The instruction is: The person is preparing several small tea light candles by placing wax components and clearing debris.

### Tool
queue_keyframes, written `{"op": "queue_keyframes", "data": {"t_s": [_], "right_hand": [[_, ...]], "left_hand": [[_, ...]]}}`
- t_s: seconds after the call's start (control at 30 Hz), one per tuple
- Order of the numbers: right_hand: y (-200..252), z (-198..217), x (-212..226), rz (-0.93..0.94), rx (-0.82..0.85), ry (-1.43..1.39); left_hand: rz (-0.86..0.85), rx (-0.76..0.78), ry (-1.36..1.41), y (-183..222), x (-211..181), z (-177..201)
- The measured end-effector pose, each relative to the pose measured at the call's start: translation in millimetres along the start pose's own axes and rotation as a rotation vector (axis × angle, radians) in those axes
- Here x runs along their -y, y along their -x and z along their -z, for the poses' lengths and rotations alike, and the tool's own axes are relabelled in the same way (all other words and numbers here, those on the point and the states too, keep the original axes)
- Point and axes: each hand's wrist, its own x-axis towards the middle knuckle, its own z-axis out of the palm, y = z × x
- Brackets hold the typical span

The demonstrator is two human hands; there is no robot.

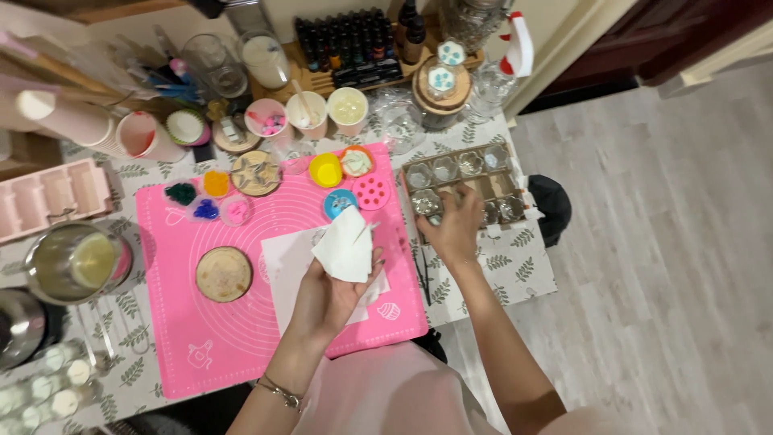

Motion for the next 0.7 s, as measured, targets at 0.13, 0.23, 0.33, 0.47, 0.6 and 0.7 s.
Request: {"op": "queue_keyframes", "data": {"t_s": [0.13,0.23,0.33,0.47,0.6,0.7], "right_hand": [[11,37,38,-0.029,0.040,-0.206],[18,66,80,-0.194,0.295,-0.654],[23,76,103,-0.341,0.609,-0.970],[25,72,118,-0.457,0.837,-1.170],[24,81,134,-0.401,0.692,-1.347],[24,90,137,-0.343,0.661,-1.392]], "left_hand": [[-0.004,0.053,-0.049,13,-9,1],[-0.010,0.194,-0.133,17,-12,13],[-0.023,0.236,-0.228,18,-15,14],[-0.013,0.093,-0.481,28,-25,21],[-0.114,0.142,-0.552,50,-41,19],[-0.352,0.006,-0.948,71,-49,19]]}}
